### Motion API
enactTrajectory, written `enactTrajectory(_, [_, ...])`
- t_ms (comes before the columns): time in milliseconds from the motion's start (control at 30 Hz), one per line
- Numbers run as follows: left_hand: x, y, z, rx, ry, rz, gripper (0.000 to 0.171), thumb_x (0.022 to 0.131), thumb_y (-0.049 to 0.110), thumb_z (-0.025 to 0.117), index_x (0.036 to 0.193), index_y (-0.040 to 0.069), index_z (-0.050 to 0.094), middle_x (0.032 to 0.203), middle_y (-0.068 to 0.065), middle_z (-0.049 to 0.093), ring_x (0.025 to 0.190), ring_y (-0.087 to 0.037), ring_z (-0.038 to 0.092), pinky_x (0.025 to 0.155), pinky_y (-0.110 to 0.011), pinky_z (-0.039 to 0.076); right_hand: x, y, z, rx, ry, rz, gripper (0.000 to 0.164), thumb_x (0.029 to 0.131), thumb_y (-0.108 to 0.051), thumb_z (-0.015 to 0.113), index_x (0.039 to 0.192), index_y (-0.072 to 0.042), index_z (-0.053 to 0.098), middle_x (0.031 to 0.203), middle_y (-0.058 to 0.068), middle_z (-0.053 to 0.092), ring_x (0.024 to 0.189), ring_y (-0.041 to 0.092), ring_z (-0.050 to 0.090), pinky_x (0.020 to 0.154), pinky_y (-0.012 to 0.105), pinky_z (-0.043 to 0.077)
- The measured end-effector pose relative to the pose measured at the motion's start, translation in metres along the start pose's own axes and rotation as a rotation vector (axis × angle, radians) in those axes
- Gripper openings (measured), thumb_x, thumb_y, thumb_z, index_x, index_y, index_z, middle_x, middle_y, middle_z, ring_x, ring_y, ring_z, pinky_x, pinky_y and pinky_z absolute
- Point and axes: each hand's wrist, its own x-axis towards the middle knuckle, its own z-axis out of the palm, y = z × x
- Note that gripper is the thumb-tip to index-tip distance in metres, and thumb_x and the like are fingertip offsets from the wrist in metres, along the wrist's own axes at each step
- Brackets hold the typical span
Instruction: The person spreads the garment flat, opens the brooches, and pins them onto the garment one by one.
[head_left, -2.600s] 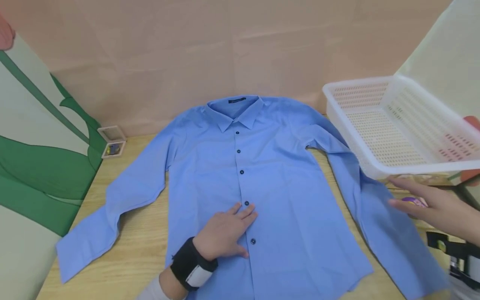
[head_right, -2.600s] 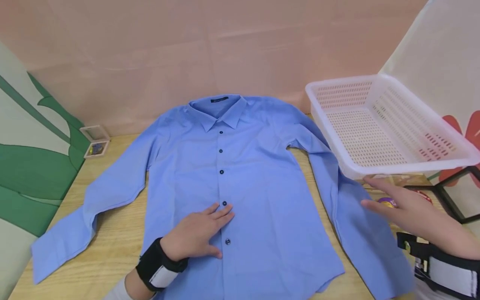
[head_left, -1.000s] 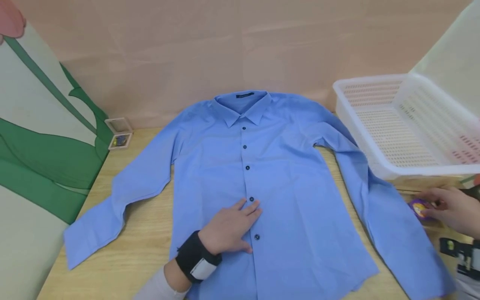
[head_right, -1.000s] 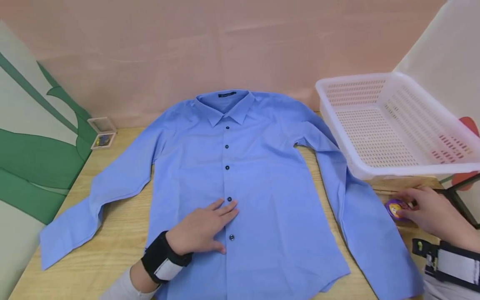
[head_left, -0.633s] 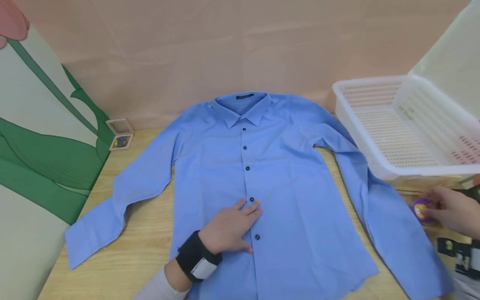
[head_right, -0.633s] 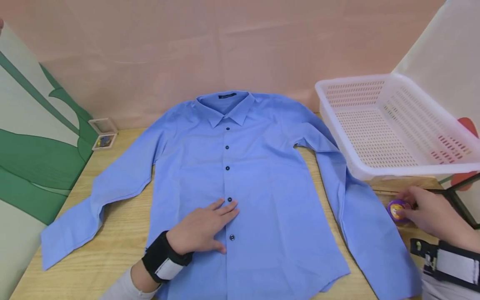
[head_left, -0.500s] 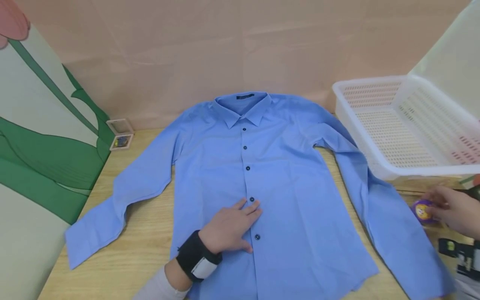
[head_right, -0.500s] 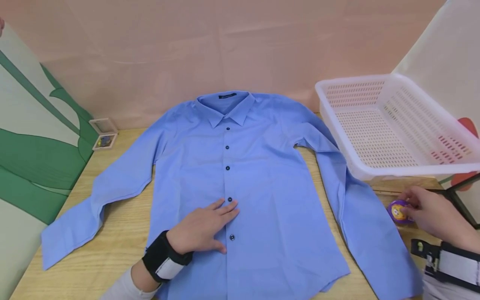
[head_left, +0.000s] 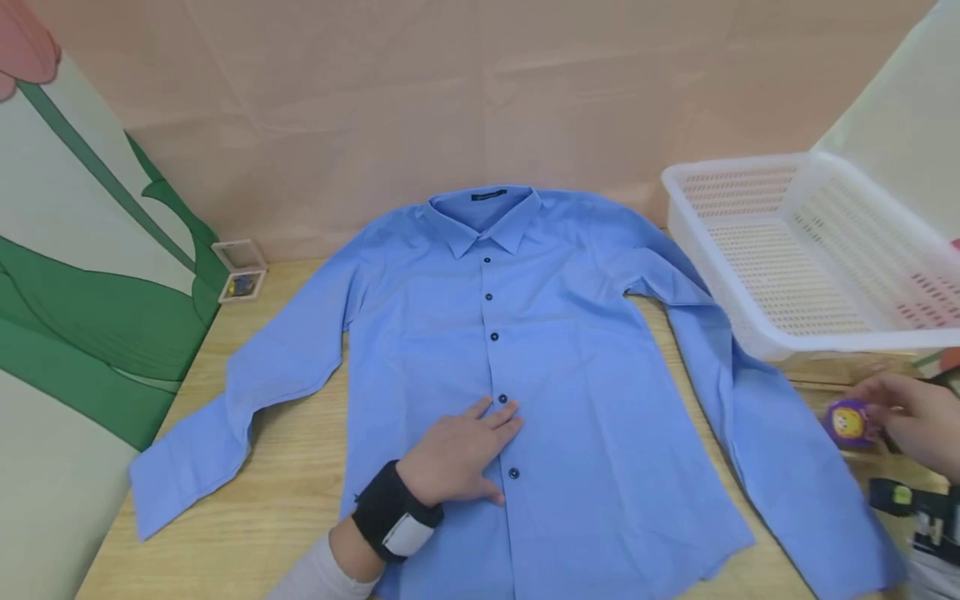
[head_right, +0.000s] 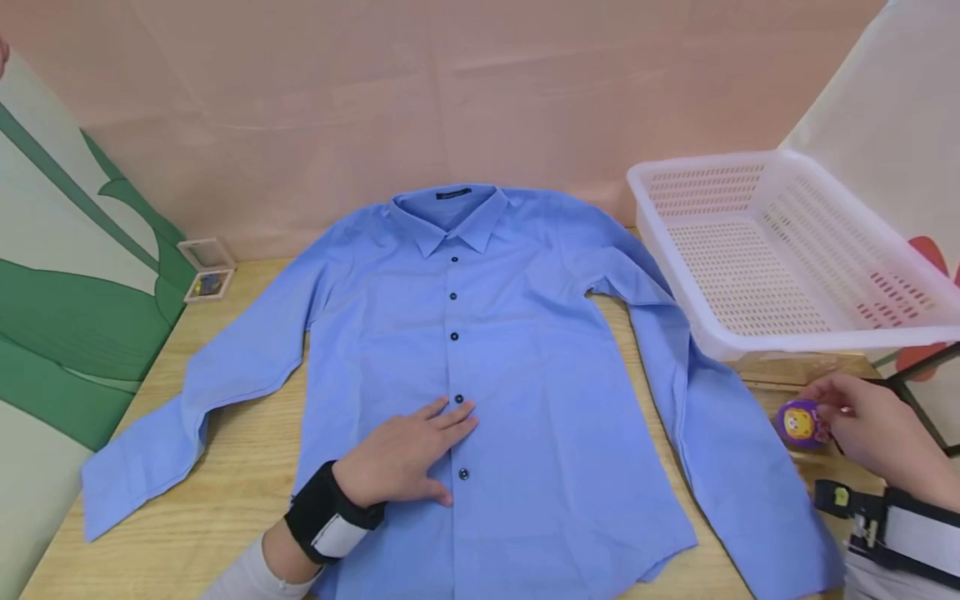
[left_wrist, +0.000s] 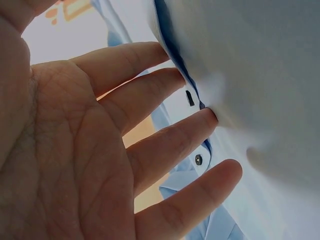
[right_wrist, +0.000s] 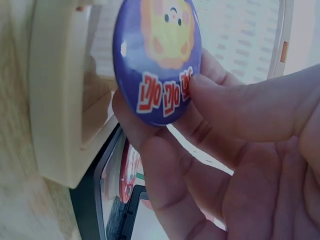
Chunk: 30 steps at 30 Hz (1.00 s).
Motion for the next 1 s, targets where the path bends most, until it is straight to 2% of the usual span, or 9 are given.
enactTrajectory(133, [0.0, 0.0, 0.0, -0.006, -0.005, -0.004, 0.094, 0.067, 0.049, 0.077, 0.144, 0.018, 0.033, 0.151, 0.002, 0.027, 0.138, -0.029, 0.027, 0.098, -0.046, 0.042, 0.003, 0.021, 0.007, 0.097, 0.094, 0.002, 0.016, 0.084, 0.014, 0.048, 0.092, 0.003, 0.055, 0.073, 0.003, 0.061, 0.059, 0.0, 0.047, 0.043, 0.024, 0.039])
enactTrajectory(233, [0.0, 0.0, -0.001, -0.001, -0.005, -0.002, 0.094, 0.067, 0.049, 0.077, 0.144, 0.018, 0.033, 0.151, 0.001, 0.027, 0.138, -0.029, 0.027, 0.099, -0.045, 0.042, 0.009, 0.047, 0.017, 0.186, 0.167, 0.008, 0.027, 0.087, 0.012, 0.045, 0.089, -0.014, 0.056, 0.072, -0.026, 0.05, 0.057, -0.008, 0.045, 0.043, 0.02, 0.042])
enactTrajectory(333, [0.0, -0.001, -0.001, 0.001, -0.004, 0.001, 0.094, 0.067, 0.049, 0.077, 0.144, 0.017, 0.033, 0.151, 0.001, 0.027, 0.138, -0.029, 0.027, 0.101, -0.043, 0.041, 0.009, 0.051, 0.018, 0.279, 0.172, 0.048, 0.036, 0.09, 0.01, 0.043, 0.091, -0.023, 0.057, 0.076, -0.032, 0.047, 0.057, -0.007, 0.048, 0.044, 0.019, 0.044])
enactTrajectory(367, [-0.001, -0.001, -0.001, 0.002, -0.005, 0.003, 0.094, 0.067, 0.049, 0.077, 0.144, 0.017, 0.033, 0.151, 0.001, 0.027, 0.138, -0.029, 0.027, 0.101, -0.043, 0.041, 0.008, 0.048, 0.017, 0.283, 0.175, 0.069, 0.039, 0.091, 0.008, 0.042, 0.089, -0.029, 0.055, 0.076, -0.037, 0.041, 0.058, -0.008, 0.048, 0.044, 0.019, 0.045])
enactTrajectory(533, [-0.002, 0.0, -0.001, 0.004, -0.006, 0.002, 0.093, 0.068, 0.049, 0.076, 0.144, 0.017, 0.033, 0.151, 0.001, 0.027, 0.138, -0.029, 0.027, 0.101, -0.044, 0.04, -0.013, -0.021, -0.009, 0.271, 0.118, 0.113, 0.013, 0.093, 0.006, 0.043, 0.095, 0.0, 0.054, 0.074, -0.035, 0.039, 0.06, -0.012, 0.044, 0.046, 0.017, 0.045])
enactTrajectory(667, [-0.002, 0.0, -0.001, 0.012, 0.004, 0.007, 0.092, 0.068, 0.049, 0.076, 0.144, 0.017, 0.034, 0.151, 0.001, 0.027, 0.138, -0.029, 0.028, 0.098, -0.046, 0.042, -0.023, -0.055, -0.018, 0.215, 0.089, 0.087, 0.011, 0.094, 0.006, 0.042, 0.101, 0.008, 0.05, 0.073, -0.034, 0.038, 0.061, -0.014, 0.042, 0.048, 0.015, 0.045])
enactTrajectory(800, [-0.003, -0.001, 0.0, 0.004, 0.005, 0.014, 0.091, 0.069, 0.049, 0.076, 0.143, 0.017, 0.034, 0.151, 0.0, 0.027, 0.137, -0.031, 0.028, 0.097, -0.049, 0.043, -0.024, -0.064, -0.02, 0.18, 0.066, 0.063, 0.018, 0.094, 0.005, 0.041, 0.11, 0.01, 0.049, 0.082, 0.002, 0.06, 0.062, -0.014, 0.043, 0.047, 0.016, 0.046])
enactTrajectory(900, [-0.003, -0.001, -0.001, -0.007, -0.009, 0.008, 0.09, 0.07, 0.048, 0.075, 0.144, 0.017, 0.034, 0.152, 0.0, 0.026, 0.138, -0.03, 0.027, 0.097, -0.051, 0.042, -0.026, -0.074, -0.024, 0.176, 0.054, 0.03, 0.021, 0.095, 0.005, 0.04, 0.114, 0.012, 0.047, 0.102, 0.037, 0.051, 0.064, -0.017, 0.042, 0.048, 0.014, 0.046])
enactTrajectory(1000, [-0.003, -0.001, -0.003, -0.016, -0.024, 0.002, 0.089, 0.071, 0.048, 0.075, 0.144, 0.018, 0.033, 0.152, 0.001, 0.025, 0.138, -0.029, 0.026, 0.098, -0.052, 0.041, -0.027, -0.084, -0.03, 0.177, 0.039, 0.018, 0.023, 0.095, 0.004, 0.04, 0.115, 0.013, 0.046, 0.107, 0.041, 0.049, 0.066, -0.02, 0.041, 0.049, 0.013, 0.047])
